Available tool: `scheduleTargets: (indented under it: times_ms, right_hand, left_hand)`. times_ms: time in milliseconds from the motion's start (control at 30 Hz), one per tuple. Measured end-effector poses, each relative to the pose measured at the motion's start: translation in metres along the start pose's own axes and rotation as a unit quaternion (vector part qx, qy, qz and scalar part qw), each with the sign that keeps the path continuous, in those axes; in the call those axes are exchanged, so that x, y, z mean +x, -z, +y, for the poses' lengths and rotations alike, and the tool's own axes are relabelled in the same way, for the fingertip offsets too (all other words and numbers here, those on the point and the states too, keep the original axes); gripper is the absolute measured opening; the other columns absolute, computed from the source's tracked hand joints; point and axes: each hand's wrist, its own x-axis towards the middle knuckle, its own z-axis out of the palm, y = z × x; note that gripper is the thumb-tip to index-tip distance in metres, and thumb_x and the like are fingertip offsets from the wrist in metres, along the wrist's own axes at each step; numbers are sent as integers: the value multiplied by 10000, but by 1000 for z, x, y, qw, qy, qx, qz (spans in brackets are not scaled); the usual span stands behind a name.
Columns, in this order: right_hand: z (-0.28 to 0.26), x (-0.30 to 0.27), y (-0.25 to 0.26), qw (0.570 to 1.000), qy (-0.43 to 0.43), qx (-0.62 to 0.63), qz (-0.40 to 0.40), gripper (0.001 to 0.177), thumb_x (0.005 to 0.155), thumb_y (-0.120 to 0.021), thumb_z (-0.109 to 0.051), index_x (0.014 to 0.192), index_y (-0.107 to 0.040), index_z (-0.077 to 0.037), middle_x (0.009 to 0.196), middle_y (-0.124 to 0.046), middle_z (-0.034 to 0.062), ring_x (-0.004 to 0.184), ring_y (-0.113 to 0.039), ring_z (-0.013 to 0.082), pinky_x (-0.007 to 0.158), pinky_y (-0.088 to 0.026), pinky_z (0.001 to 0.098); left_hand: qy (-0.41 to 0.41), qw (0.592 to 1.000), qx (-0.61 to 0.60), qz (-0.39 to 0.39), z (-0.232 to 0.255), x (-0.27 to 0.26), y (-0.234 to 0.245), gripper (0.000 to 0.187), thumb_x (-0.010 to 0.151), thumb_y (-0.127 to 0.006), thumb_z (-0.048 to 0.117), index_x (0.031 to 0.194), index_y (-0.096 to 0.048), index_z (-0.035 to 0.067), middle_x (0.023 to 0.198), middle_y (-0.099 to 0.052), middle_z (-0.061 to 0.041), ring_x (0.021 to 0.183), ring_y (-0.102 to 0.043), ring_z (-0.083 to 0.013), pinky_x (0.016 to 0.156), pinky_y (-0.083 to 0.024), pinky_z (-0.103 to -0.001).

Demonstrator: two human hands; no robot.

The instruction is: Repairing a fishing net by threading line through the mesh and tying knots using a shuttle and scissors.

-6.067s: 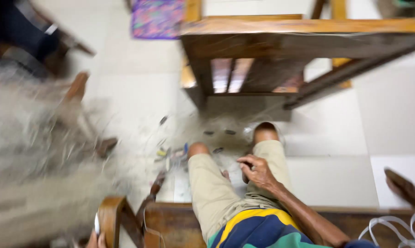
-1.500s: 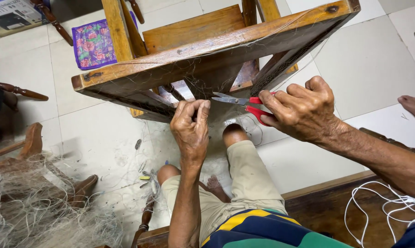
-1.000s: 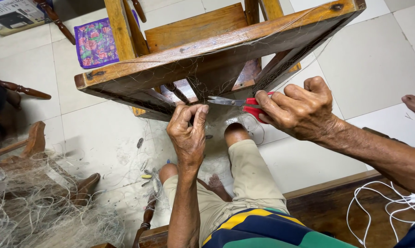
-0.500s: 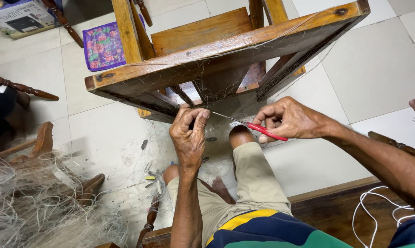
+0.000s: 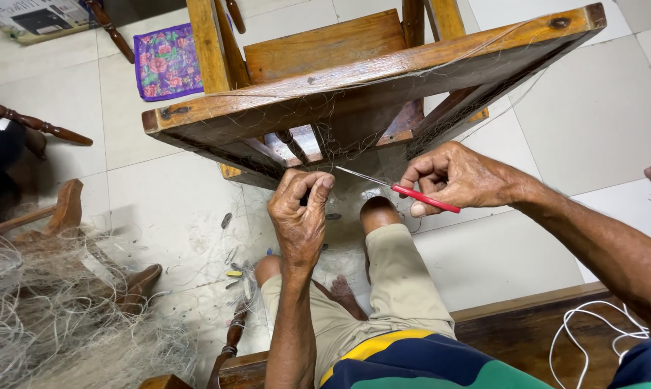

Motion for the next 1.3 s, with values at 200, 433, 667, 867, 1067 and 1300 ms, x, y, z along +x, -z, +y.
scheduleTargets:
  times_ms: [200, 433, 667, 867, 1067, 1300]
  right_hand:
    - [-2, 10, -2, 999, 19, -18, -22, 283, 737, -918, -175, 938, -775, -34, 521, -648, 23, 461, -579, 65, 481, -486, 208]
    - [-12, 13, -7, 1000, 0, -12, -18, 281, 746, -917, -180, 939, -777, -32, 509, -637, 24, 467, -582, 77, 499, -483, 212]
    - [-14, 12, -8, 1000, 3, -29, -6, 272, 745, -930, -203, 913, -780, -49, 503, -605, 5, 470, -556, 66, 496, -474, 209]
    - [-22, 6, -13, 999, 18, -47, 20, 286, 744, -933, -246, 869, -784, -35, 492, -569, -1, 483, -535, 90, 492, -455, 244]
    - [-16, -3, -12, 992, 20, -115, 39, 340, 681, -972, -338, 864, -809, -102, 496, -609, -7, 483, -579, 115, 518, -504, 276]
    - [-11, -23, -15, 965, -27, -261, -18, 489, 585, -907, -611, 844, -771, -220, 539, -668, -28, 544, -684, 189, 642, -575, 349]
  left_hand:
    - [1, 1000, 3, -10, 0, -1, 0, 76, 961, -741, 119, 909, -756, 65, 751, -637, -81, 708, -627, -165, 706, -523, -346]
    - [1, 1000, 11, -11, 3, -1, 2, 77, 955, -746, 106, 901, -752, 51, 744, -640, -95, 698, -638, -187, 688, -522, -352]
    - [-3, 1000, 11, -17, 5, -1, 2, 69, 962, -733, 98, 909, -750, 58, 741, -629, -89, 693, -621, -176, 683, -516, -343]
    - [-22, 999, 23, -24, 7, -2, 5, 60, 962, -728, 64, 911, -748, 40, 740, -633, -102, 685, -633, -207, 679, -523, -355]
    - [-15, 999, 45, -16, -4, -10, 11, 58, 955, -739, 60, 907, -759, 34, 745, -642, -85, 667, -602, -181, 657, -500, -331]
    - [-1, 996, 81, 23, -19, -12, 25, 68, 955, -758, 65, 892, -751, 41, 728, -601, -63, 633, -519, -138, 615, -446, -285]
